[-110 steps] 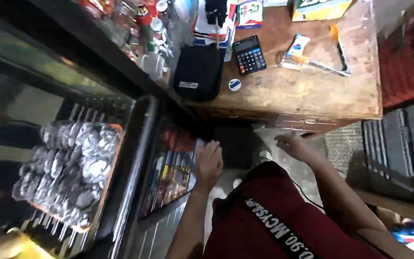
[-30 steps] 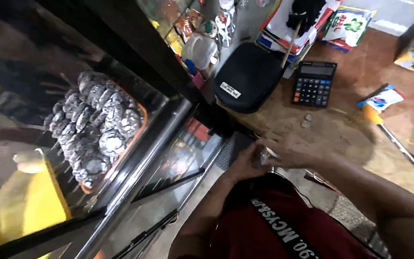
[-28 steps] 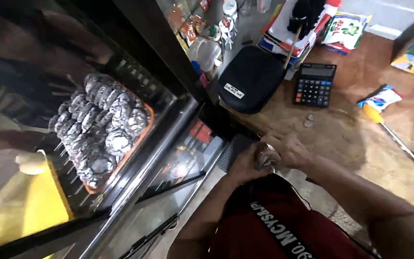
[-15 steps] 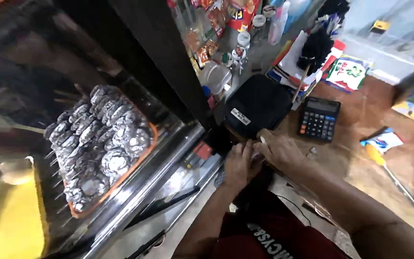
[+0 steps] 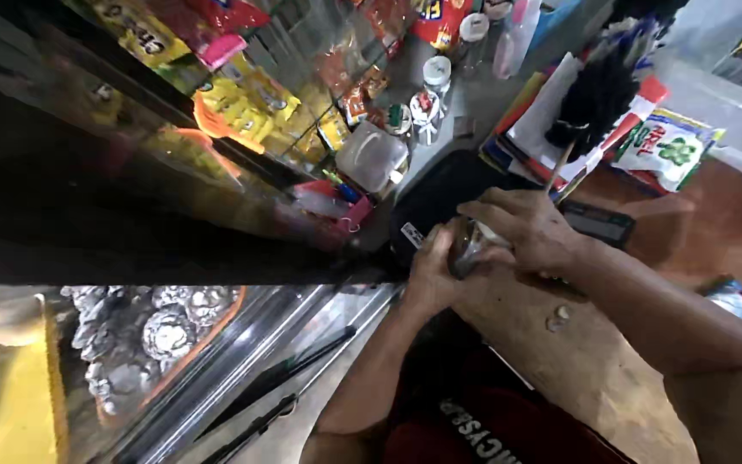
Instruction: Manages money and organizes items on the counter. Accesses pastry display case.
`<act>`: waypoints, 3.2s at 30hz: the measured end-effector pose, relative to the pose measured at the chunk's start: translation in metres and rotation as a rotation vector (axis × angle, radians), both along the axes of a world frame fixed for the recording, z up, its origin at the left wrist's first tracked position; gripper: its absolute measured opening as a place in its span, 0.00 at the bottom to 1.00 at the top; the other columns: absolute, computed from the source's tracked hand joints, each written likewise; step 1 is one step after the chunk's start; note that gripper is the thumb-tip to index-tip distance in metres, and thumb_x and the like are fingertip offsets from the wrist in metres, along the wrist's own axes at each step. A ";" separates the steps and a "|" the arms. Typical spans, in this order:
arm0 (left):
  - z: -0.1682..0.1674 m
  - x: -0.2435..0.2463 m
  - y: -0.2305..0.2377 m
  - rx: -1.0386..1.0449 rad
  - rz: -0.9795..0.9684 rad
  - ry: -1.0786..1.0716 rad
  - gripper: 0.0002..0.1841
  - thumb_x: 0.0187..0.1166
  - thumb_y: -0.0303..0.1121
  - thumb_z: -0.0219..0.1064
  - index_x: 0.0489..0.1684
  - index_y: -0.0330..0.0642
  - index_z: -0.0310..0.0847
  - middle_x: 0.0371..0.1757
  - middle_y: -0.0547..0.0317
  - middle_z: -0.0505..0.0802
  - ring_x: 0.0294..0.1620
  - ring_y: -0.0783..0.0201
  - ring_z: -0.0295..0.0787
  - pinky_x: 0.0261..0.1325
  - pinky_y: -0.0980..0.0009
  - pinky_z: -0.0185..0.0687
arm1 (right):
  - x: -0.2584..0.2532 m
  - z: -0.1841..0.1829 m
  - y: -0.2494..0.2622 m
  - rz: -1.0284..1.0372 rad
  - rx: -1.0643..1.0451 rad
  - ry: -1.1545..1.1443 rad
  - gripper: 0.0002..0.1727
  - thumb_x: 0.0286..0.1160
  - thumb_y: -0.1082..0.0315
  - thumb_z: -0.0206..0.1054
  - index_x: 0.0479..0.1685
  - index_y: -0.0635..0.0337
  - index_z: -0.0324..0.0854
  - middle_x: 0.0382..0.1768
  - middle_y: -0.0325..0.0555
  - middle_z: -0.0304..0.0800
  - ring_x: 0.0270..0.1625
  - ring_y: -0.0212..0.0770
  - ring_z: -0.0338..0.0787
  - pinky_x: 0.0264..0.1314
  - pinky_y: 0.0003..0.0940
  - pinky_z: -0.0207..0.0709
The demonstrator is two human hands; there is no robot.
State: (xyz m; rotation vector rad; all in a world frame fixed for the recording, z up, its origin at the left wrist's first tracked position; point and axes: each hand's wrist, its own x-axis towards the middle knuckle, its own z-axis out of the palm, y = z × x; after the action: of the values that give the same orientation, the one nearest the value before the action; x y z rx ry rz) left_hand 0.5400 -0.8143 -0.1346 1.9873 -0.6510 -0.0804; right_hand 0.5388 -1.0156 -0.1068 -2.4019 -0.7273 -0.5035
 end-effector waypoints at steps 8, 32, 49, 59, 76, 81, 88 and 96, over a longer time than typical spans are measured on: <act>-0.011 0.024 -0.016 -0.098 -0.016 0.063 0.42 0.54 0.29 0.87 0.75 0.30 0.73 0.62 0.44 0.88 0.58 0.62 0.88 0.64 0.64 0.86 | 0.029 0.027 -0.045 0.237 0.035 0.532 0.41 0.75 0.51 0.73 0.90 0.50 0.63 0.76 0.55 0.76 0.66 0.50 0.87 0.64 0.50 0.85; -0.022 0.056 -0.061 0.020 0.010 -0.123 0.40 0.61 0.34 0.84 0.76 0.32 0.72 0.62 0.41 0.86 0.62 0.53 0.86 0.65 0.58 0.85 | 0.052 0.018 -0.068 0.042 -0.030 0.483 0.45 0.74 0.38 0.69 0.87 0.54 0.65 0.63 0.56 0.83 0.55 0.52 0.89 0.56 0.53 0.85; -0.011 0.078 -0.048 -0.084 -0.058 -0.012 0.46 0.59 0.27 0.84 0.84 0.33 0.64 0.66 0.42 0.84 0.60 0.61 0.85 0.62 0.69 0.85 | 0.080 0.027 -0.078 0.144 0.065 0.427 0.36 0.77 0.49 0.71 0.81 0.60 0.73 0.62 0.56 0.88 0.52 0.44 0.91 0.58 0.41 0.86; -0.013 0.071 -0.052 -0.126 -0.099 -0.057 0.42 0.59 0.28 0.85 0.78 0.28 0.70 0.64 0.41 0.86 0.61 0.60 0.86 0.66 0.68 0.84 | 0.074 0.011 -0.069 0.106 -0.133 0.092 0.41 0.80 0.31 0.53 0.71 0.60 0.80 0.49 0.59 0.89 0.40 0.58 0.91 0.34 0.56 0.82; -0.019 0.071 -0.047 -0.085 -0.038 -0.091 0.43 0.61 0.31 0.84 0.81 0.30 0.67 0.67 0.38 0.84 0.64 0.56 0.85 0.68 0.64 0.83 | 0.073 0.032 -0.073 0.065 -0.076 0.446 0.39 0.70 0.37 0.71 0.73 0.57 0.77 0.46 0.51 0.90 0.40 0.47 0.89 0.44 0.49 0.84; -0.021 0.070 -0.052 0.006 -0.002 -0.170 0.41 0.60 0.33 0.85 0.78 0.31 0.72 0.68 0.37 0.84 0.69 0.49 0.83 0.72 0.58 0.82 | 0.074 0.025 -0.072 0.092 -0.052 0.376 0.33 0.72 0.42 0.71 0.63 0.63 0.84 0.50 0.56 0.89 0.46 0.50 0.90 0.49 0.49 0.85; -0.024 0.085 -0.067 -0.190 0.058 -0.224 0.41 0.61 0.35 0.84 0.74 0.21 0.70 0.60 0.35 0.87 0.63 0.55 0.85 0.71 0.64 0.80 | 0.079 0.020 -0.072 0.115 0.165 0.371 0.40 0.68 0.52 0.77 0.82 0.58 0.71 0.68 0.55 0.83 0.64 0.43 0.87 0.67 0.37 0.83; -0.003 0.098 -0.046 -0.028 0.206 -0.029 0.46 0.75 0.33 0.76 0.91 0.31 0.49 0.87 0.38 0.70 0.87 0.50 0.66 0.88 0.57 0.63 | 0.158 0.028 -0.091 -0.271 0.037 0.363 0.36 0.75 0.55 0.73 0.83 0.59 0.70 0.73 0.66 0.79 0.72 0.61 0.83 0.76 0.58 0.73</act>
State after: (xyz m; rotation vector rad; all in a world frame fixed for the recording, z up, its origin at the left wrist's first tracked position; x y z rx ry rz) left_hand 0.6385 -0.8604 -0.1376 2.0204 -0.4607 0.0822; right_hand 0.6972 -1.1064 -0.0791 -2.4737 -0.2350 -0.1712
